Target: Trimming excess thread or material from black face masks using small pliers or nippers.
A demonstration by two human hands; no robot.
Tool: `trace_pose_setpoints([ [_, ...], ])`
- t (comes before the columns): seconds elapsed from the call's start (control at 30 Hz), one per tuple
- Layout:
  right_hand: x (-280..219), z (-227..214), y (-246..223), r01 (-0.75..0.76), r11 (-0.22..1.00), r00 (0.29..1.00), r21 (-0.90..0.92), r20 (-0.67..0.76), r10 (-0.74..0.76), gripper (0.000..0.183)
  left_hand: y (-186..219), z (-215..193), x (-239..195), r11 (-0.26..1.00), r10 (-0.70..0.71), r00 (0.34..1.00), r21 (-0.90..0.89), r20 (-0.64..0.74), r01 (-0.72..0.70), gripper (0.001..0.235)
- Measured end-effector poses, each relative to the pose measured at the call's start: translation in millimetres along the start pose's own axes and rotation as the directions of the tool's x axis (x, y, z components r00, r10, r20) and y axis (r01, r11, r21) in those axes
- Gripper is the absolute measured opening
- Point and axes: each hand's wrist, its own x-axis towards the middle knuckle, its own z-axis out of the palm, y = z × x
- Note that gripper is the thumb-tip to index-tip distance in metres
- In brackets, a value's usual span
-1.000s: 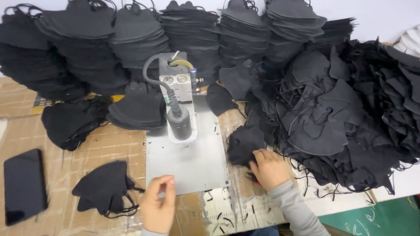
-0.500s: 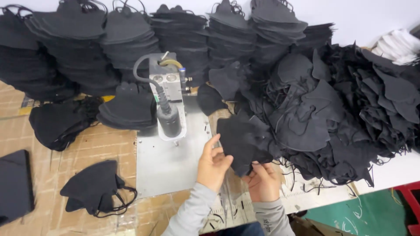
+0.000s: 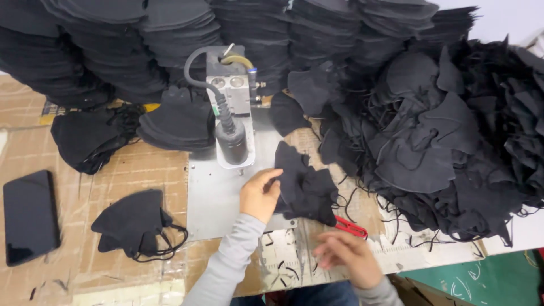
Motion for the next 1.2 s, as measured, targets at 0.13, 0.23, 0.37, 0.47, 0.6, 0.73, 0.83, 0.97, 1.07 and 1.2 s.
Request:
trace_pose_setpoints([
  [0.13, -5.9, -26.2, -2.7, 0.112, 0.991, 0.987, 0.070, -0.122, -0.103, 0.032, 5.0, -5.5, 3.9, 0.996, 0.077, 0.993, -0.033, -0.090, -0.081, 0.027],
  [0.23, 0.5, -21.8, -22.6, 0.336, 0.941, 0.917, 0.041, -0.241, -0.316, 0.029, 14.5, -10.6, 2.1, 0.968, -0.101, 0.993, -0.235, -0.060, 0.085, 0.019],
  [0.37, 17.2, 32.1, -79.7, 0.546, 0.826, 0.773, -0.136, -0.298, -0.560, 0.046, 51.8, -22.0, -12.0, 0.912, -0.167, 0.986, -0.378, 0.012, 0.159, 0.014],
  [0.47, 48.3, 58.5, -72.6, 0.546, 0.834, 0.815, -0.071, -0.183, -0.549, 0.055, 84.4, -34.0, -22.9, 0.935, -0.110, 0.994, -0.337, 0.012, 0.108, 0.014],
  [0.6, 57.4, 41.2, -36.1, 0.198, 0.975, 0.978, 0.100, -0.080, -0.190, 0.023, 82.5, -55.7, -31.6, 0.934, -0.109, 0.994, -0.343, 0.000, 0.102, 0.014],
  [0.73, 39.1, 23.5, -34.2, 0.164, 0.970, 0.985, 0.181, -0.078, -0.152, 0.016, 73.6, -74.9, -35.5, 0.904, -0.199, 0.980, -0.389, -0.008, 0.180, 0.015],
  [0.83, 29.5, 9.3, -21.8, 0.188, 0.876, 0.975, 0.444, 0.022, -0.220, 0.016, 76.6, -82.6, -38.3, 0.891, -0.218, 0.976, -0.409, -0.001, 0.199, 0.017],
  [0.97, 18.6, 5.9, -12.0, 0.147, 0.785, 0.972, 0.602, 0.061, -0.229, 0.018, 79.6, -90.6, -46.2, 0.865, -0.278, 0.960, -0.427, 0.032, 0.264, 0.018],
  [1.07, 0.1, 31.4, -29.6, 0.157, 0.698, 0.941, 0.698, 0.108, -0.319, 0.018, 83.1, -96.6, -49.6, 0.835, -0.292, 0.955, -0.473, 0.051, 0.281, 0.022],
  [1.2, -18.7, 54.8, -42.2, 0.171, 0.619, 0.878, 0.767, 0.167, -0.449, 0.018, 81.8, -96.1, -56.3, 0.801, -0.263, 0.964, -0.548, 0.042, 0.242, 0.039],
])
